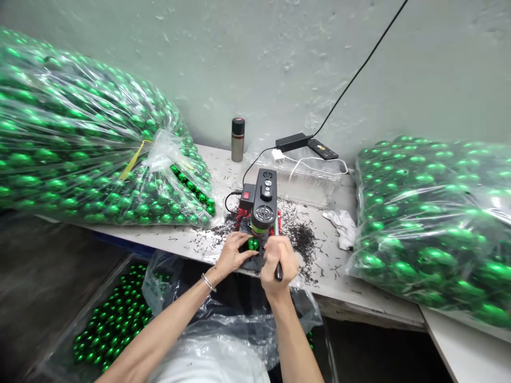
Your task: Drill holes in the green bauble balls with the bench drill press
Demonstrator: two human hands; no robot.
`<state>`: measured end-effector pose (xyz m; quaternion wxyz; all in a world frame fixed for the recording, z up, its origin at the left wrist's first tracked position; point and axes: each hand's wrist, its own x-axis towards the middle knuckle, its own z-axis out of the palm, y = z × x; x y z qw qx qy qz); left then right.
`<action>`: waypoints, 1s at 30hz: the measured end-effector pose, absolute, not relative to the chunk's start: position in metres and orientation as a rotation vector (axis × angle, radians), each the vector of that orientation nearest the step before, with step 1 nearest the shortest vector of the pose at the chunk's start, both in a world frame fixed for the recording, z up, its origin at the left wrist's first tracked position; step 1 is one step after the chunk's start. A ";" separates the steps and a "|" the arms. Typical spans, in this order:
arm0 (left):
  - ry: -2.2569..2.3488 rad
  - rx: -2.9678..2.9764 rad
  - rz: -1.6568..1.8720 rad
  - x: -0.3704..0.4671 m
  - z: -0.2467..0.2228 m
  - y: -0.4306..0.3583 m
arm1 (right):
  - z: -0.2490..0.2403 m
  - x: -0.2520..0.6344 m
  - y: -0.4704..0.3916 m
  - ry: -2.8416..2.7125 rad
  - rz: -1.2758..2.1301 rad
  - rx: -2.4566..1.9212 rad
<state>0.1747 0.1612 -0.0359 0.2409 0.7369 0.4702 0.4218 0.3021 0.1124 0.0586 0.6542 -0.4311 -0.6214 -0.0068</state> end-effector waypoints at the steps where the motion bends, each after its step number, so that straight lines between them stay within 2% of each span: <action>1: 1.298 2.016 1.172 0.173 -0.034 0.157 | 0.070 0.301 0.112 -1.390 0.039 -1.010; 5: 1.309 2.123 1.206 0.156 -0.031 0.114 | 0.091 0.300 0.109 -1.417 0.132 -1.030; 10: 1.252 2.368 1.173 0.136 -0.037 0.077 | 0.073 0.301 0.107 -1.459 0.067 -0.996; 14: 1.518 2.351 1.255 0.118 -0.017 0.136 | 0.067 0.301 0.107 -1.452 0.036 -0.988; 15: 1.643 2.325 1.193 0.112 -0.008 0.159 | 0.067 0.301 0.107 -1.455 0.029 -0.983; 17: 1.921 2.229 0.837 0.098 0.009 0.205 | 0.068 0.300 0.107 -1.461 0.012 -0.976; 21: 2.006 2.145 0.589 0.083 0.026 0.273 | 0.067 0.299 0.107 -1.460 0.010 -0.965; 25: 2.019 2.043 0.428 0.085 0.024 0.295 | 0.064 0.299 0.108 -1.454 0.013 -0.958; 30: 2.042 1.971 0.481 0.081 0.031 0.280 | 0.060 0.301 0.108 -1.464 0.005 -0.959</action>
